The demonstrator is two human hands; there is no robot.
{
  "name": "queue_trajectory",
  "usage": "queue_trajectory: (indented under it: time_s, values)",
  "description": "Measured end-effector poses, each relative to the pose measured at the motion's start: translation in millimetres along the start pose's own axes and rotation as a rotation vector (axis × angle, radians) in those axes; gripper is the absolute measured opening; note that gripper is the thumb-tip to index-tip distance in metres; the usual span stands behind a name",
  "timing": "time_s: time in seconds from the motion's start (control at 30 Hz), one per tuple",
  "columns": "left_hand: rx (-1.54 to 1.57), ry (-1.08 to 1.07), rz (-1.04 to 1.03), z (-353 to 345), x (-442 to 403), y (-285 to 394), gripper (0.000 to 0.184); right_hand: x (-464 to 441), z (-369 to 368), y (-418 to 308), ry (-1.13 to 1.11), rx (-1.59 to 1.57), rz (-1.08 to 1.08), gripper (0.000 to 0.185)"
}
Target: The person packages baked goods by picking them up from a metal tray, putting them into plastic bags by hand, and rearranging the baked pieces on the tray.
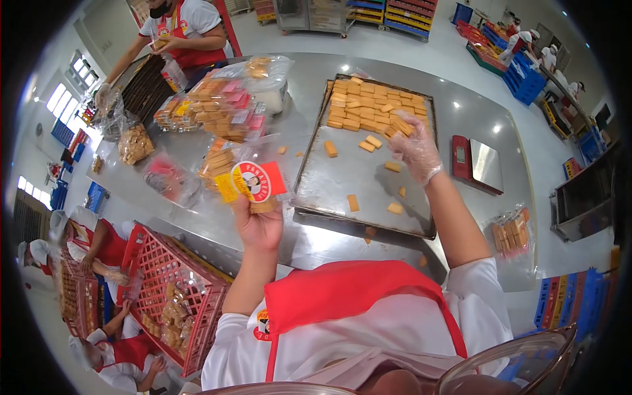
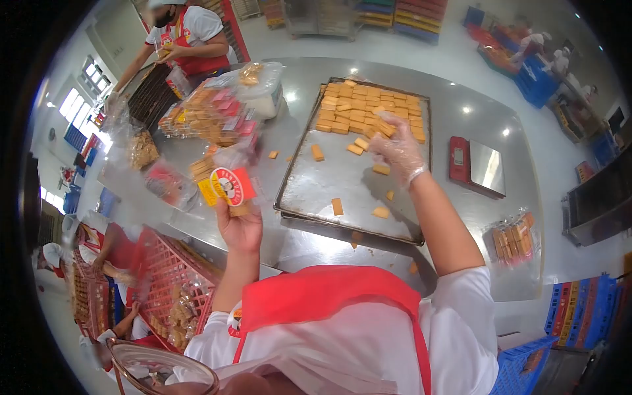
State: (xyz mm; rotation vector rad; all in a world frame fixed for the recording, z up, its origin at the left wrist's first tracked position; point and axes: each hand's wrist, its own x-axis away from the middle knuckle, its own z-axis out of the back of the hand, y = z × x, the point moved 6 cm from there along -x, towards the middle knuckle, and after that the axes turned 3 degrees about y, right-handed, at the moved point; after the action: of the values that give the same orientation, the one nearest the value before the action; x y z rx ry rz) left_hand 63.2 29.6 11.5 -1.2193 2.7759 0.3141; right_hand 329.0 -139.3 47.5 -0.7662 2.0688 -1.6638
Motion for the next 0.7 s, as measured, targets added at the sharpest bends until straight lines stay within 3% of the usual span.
queue_trajectory:
  time_s: [0.2,0.43,0.53,0.63,0.7]
  values:
    - [-0.121,-0.059,0.006,-18,1,-17,0.040,60,-111,-25,-0.465,-0.146,0.046,0.045]
    - [-0.193,-0.003,-0.058,-24,4,-8,0.043,79,-141,-11,-0.635,0.021,-0.071,0.042]
    - [0.033,-0.036,0.066,-22,8,-11,0.043,75,-140,-1,-0.699,0.071,-0.163,0.041]
    - [0.104,-0.068,0.155,-24,8,-15,0.041,77,-139,-9,-0.704,0.048,-0.117,0.039]
    - [-0.039,-0.061,0.095,-21,7,-15,0.042,77,-137,-11,-0.681,0.068,-0.054,0.039]
